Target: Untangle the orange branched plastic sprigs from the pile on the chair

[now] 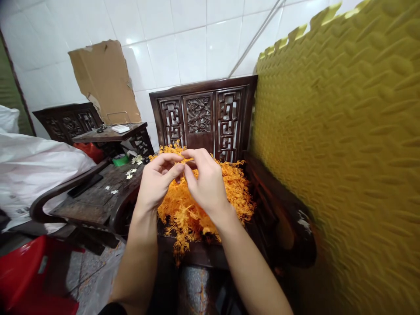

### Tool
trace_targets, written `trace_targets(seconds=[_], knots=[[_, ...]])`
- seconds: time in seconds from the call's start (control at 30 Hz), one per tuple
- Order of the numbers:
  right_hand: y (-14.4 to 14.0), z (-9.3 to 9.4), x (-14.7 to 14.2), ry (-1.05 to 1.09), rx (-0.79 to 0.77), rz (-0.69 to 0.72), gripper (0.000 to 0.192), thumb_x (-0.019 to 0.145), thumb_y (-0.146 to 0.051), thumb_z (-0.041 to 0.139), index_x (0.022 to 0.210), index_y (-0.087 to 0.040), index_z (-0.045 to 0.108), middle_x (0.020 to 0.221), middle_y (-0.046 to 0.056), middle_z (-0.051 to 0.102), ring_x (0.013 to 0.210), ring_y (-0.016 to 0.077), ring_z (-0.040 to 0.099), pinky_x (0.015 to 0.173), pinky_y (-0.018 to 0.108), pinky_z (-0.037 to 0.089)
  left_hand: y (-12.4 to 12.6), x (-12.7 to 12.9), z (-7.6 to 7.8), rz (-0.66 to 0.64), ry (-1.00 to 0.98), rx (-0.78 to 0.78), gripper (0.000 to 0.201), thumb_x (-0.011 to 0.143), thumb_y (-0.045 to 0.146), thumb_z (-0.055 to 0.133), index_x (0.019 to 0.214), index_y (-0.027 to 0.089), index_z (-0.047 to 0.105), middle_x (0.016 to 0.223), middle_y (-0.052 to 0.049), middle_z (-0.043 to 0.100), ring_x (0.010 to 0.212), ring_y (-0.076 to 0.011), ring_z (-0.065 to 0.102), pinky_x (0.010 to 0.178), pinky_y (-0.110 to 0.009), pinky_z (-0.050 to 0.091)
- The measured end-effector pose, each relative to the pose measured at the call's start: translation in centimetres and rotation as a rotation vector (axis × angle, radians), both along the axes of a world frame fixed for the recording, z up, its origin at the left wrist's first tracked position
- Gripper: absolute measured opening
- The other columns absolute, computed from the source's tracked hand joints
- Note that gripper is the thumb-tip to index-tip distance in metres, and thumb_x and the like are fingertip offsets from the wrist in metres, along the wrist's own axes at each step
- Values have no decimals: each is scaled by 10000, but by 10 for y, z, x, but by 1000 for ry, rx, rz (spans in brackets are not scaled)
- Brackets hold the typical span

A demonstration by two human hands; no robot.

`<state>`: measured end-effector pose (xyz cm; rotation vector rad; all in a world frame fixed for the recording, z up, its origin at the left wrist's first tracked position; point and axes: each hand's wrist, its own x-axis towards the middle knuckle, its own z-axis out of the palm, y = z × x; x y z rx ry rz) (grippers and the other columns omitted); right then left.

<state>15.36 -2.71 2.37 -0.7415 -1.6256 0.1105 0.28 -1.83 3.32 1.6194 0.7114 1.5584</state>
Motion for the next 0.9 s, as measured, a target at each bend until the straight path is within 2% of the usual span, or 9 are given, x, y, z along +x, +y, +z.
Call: trace_targets(seconds=[0.13,0.2,0.3,0.4,0.63,0.73,0.83,0.87,0.9], knots=[[0,-1,2,67,-264,219,308,903,-91,584,1184,-196,658,1118,74,770,853,162,757,822,348,647,1,-2,1,60,-41,16,240,793,345,904,916,197,761,855,-18,759,714,-125,698,706,-270,607],[-3,0,3,45,-310,232,318,896,-112,622,1201,-187,667,1080,72,783,869,172,762,807,342,646,0,-4,2,109,-20,38,210,814,326,887,917,195,759,866,-23,766,733,-129,707,679,-256,593],[-7,3,3,25,-234,106,190,928,-177,687,1116,-182,715,982,51,792,833,169,750,794,340,627,-4,-5,3,191,47,87,156,844,300,863,918,203,764,902,-28,772,793,-130,704,636,-222,545],[-8,3,3,-55,-60,-29,63,970,-178,680,993,-173,739,941,53,780,824,166,730,799,341,600,-11,-4,4,254,93,144,97,869,267,838,913,214,769,904,-20,768,816,-135,700,670,-237,544],[-4,2,5,-158,203,-154,166,1028,-172,590,961,-162,742,952,88,762,874,181,710,801,336,583,-22,16,1,459,92,348,58,895,173,794,881,226,776,875,-7,759,829,-157,703,783,-315,582],[12,-5,18,-168,177,-209,198,1007,-143,569,953,-143,760,961,107,768,885,202,715,818,363,583,-32,16,6,587,-9,414,78,898,153,787,876,228,777,855,9,742,803,-142,695,754,-306,575],[37,-16,45,-33,7,-305,142,906,-131,656,823,-168,765,863,74,771,806,208,712,801,387,580,-41,7,16,819,-310,547,115,887,173,803,976,240,777,910,27,724,753,-116,680,699,-287,579],[44,-20,54,79,-59,-308,89,877,-154,703,825,-178,771,858,60,773,793,203,710,798,388,581,-41,5,18,819,-379,548,154,884,184,804,1024,241,777,932,24,723,741,-110,679,685,-281,586],[49,-21,62,195,-95,-255,38,858,-179,736,849,-185,773,865,50,773,797,198,714,802,385,586,-38,3,19,751,-408,507,177,886,197,799,1057,236,777,938,16,724,734,-107,680,672,-273,593]])
